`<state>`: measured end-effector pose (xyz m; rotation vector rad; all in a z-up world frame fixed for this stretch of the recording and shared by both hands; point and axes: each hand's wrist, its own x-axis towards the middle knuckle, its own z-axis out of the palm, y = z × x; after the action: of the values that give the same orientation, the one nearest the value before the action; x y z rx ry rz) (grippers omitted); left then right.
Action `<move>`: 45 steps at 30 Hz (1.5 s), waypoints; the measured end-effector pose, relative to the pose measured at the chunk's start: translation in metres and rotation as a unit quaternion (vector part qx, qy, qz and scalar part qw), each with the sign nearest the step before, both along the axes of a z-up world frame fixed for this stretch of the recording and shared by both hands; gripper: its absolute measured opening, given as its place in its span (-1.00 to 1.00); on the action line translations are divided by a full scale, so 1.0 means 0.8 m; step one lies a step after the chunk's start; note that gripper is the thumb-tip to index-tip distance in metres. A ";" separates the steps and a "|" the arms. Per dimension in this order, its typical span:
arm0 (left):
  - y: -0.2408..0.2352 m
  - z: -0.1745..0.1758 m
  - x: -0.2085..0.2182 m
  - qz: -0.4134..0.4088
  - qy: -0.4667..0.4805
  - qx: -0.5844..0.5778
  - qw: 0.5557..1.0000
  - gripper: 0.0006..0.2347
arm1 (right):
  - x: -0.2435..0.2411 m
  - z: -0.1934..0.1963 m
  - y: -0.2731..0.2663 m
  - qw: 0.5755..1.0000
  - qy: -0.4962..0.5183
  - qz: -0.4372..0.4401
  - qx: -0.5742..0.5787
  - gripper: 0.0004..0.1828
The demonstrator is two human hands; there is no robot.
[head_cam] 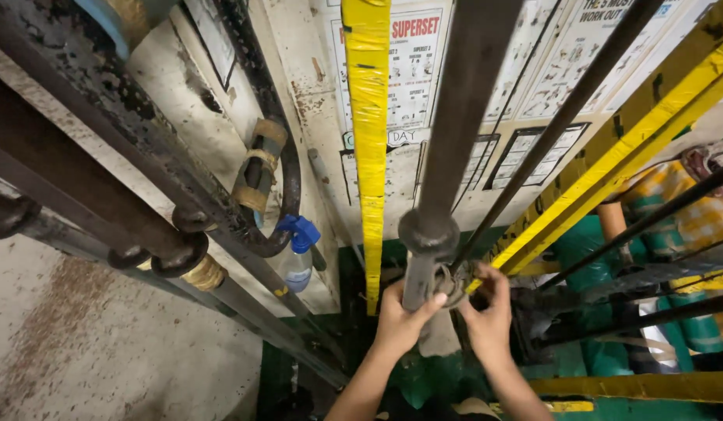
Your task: Cleaning and inspecting several barbell shafts in a storage rack using a cloth.
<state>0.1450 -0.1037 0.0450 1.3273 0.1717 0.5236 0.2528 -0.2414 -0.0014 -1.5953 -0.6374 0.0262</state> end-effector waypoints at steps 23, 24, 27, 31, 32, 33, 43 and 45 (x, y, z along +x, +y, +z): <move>-0.036 -0.008 0.030 0.115 0.075 0.058 0.989 -0.86 | -0.019 0.020 -0.075 0.856 0.474 0.099 0.181 -0.49; -0.031 -0.005 0.032 0.150 0.027 0.080 0.985 -0.84 | -0.015 0.021 -0.084 0.844 0.493 0.098 0.188 -0.46; -0.019 0.004 0.034 0.182 0.037 0.069 0.980 -0.82 | -0.005 0.009 -0.105 0.837 0.516 0.043 0.176 -0.42; -0.012 0.003 0.029 0.201 0.067 0.103 0.972 -0.79 | 0.012 -0.024 -0.120 0.858 0.496 -0.005 0.132 -0.35; -0.015 0.012 0.026 0.204 0.068 0.103 0.971 -0.79 | 0.015 -0.035 -0.126 0.858 0.497 -0.002 0.130 -0.35; -0.019 0.019 0.023 0.180 0.063 0.082 0.978 -0.76 | 0.018 -0.045 -0.132 0.885 0.458 -0.009 0.077 -0.36; -0.080 -0.008 0.030 0.128 0.107 0.102 0.981 -0.77 | 0.018 0.017 -0.148 0.887 0.442 0.135 -0.021 -0.42; -0.089 -0.006 0.030 0.139 0.085 0.102 0.981 -0.77 | 0.021 0.008 -0.159 0.879 0.465 0.106 0.008 -0.43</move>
<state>0.1688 -0.1746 0.0402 1.5607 0.4603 0.6768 0.2699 -0.3689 0.0047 -1.2816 -0.0405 0.8962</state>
